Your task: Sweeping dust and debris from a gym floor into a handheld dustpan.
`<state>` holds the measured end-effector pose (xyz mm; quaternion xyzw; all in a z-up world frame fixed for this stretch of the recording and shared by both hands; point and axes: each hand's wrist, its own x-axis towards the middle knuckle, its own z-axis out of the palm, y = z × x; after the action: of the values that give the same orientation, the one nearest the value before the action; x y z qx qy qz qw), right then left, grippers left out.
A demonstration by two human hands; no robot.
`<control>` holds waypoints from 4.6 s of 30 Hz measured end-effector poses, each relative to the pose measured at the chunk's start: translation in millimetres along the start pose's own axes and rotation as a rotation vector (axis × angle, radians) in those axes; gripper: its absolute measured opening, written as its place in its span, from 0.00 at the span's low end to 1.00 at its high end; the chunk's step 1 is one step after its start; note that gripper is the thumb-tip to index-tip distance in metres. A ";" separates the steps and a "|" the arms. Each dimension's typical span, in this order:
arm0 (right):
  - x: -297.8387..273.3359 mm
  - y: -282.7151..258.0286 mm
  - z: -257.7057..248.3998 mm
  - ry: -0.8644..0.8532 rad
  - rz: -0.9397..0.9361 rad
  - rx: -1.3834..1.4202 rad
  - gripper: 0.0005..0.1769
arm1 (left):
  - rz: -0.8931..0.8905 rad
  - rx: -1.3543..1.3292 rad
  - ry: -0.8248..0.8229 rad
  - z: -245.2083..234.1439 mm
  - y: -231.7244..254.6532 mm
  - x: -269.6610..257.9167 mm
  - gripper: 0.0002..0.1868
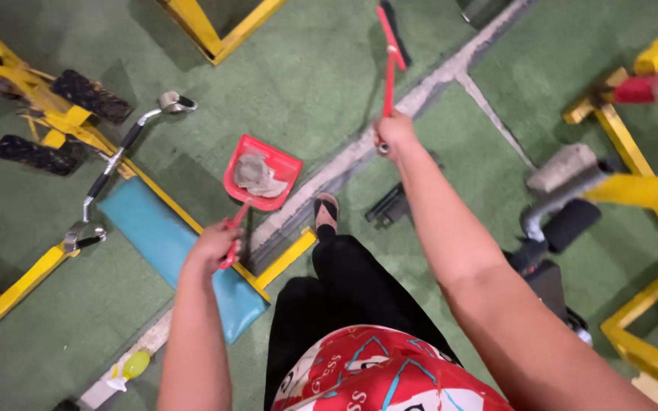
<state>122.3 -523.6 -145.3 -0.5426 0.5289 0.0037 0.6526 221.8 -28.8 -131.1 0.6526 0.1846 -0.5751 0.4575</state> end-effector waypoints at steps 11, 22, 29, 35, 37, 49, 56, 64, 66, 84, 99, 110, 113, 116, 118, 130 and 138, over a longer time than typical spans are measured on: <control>-169.3 131.4 88.1 -0.230 -0.031 -0.648 0.20 | -0.048 -0.024 0.075 24.9 32.3 30.0 0.07; -161.3 -51.2 -27.6 -0.441 0.318 -0.362 0.40 | -0.179 -0.013 0.044 9.7 4.9 13.7 0.15; -87.9 7.9 31.3 -0.095 0.200 -0.134 0.43 | -0.105 -0.136 0.031 4.6 -8.2 9.0 0.20; -187.8 80.3 129.3 -0.187 0.111 -0.464 0.21 | -0.066 -0.134 -0.086 -24.1 11.8 10.1 0.12; -254.1 47.0 160.9 -0.292 0.304 -0.531 0.44 | -0.073 -0.127 -0.127 -37.5 29.3 8.1 0.12; -318.3 -20.0 155.0 -0.245 0.386 -0.342 0.45 | -0.098 -0.047 -0.207 -132.4 73.6 0.0 0.20; -238.3 -9.7 181.4 0.032 0.298 -0.070 0.44 | 0.038 0.123 -0.241 -148.5 91.9 -6.2 0.22; -147.4 -14.0 164.1 0.252 0.320 0.269 0.34 | -0.044 0.604 -0.158 -176.7 151.6 18.6 0.13; -133.7 7.5 177.0 0.273 0.363 0.319 0.32 | -0.066 0.636 -0.123 -184.5 154.6 34.3 0.11; -244.0 -38.5 249.7 -0.203 0.524 0.110 0.44 | 0.007 0.209 -0.181 -243.6 158.0 54.7 0.27; 28.6 -199.1 91.6 0.018 0.279 0.184 0.17 | -0.037 0.278 -0.131 -164.8 295.9 81.3 0.24; 77.4 -35.3 130.7 -0.314 -0.003 -0.458 0.09 | 0.046 0.206 -0.133 -136.9 290.3 171.5 0.24; -13.3 -139.9 156.7 -0.226 0.374 -0.510 0.22 | -0.064 0.307 -0.079 -119.7 314.8 148.4 0.23; -10.7 -164.4 124.7 -0.341 0.432 -0.342 0.44 | -0.057 0.220 -0.060 -113.6 316.3 142.3 0.20; 1.3 -210.6 99.1 -0.423 0.580 -0.258 0.42 | -0.059 0.241 -0.047 -107.6 328.2 131.3 0.21; 202.3 -296.4 46.4 -0.162 0.263 -0.210 0.08 | -0.098 0.180 0.036 -102.9 360.2 135.4 0.07; 222.3 -228.6 115.9 -0.183 0.134 -0.592 0.06 | 0.006 0.163 -0.064 -92.3 361.1 181.0 0.04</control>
<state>432.1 -661.6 -155.8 -0.6704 0.4785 0.2491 0.5095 601.5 -191.1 -166.0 0.6696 0.1205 -0.6072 0.4104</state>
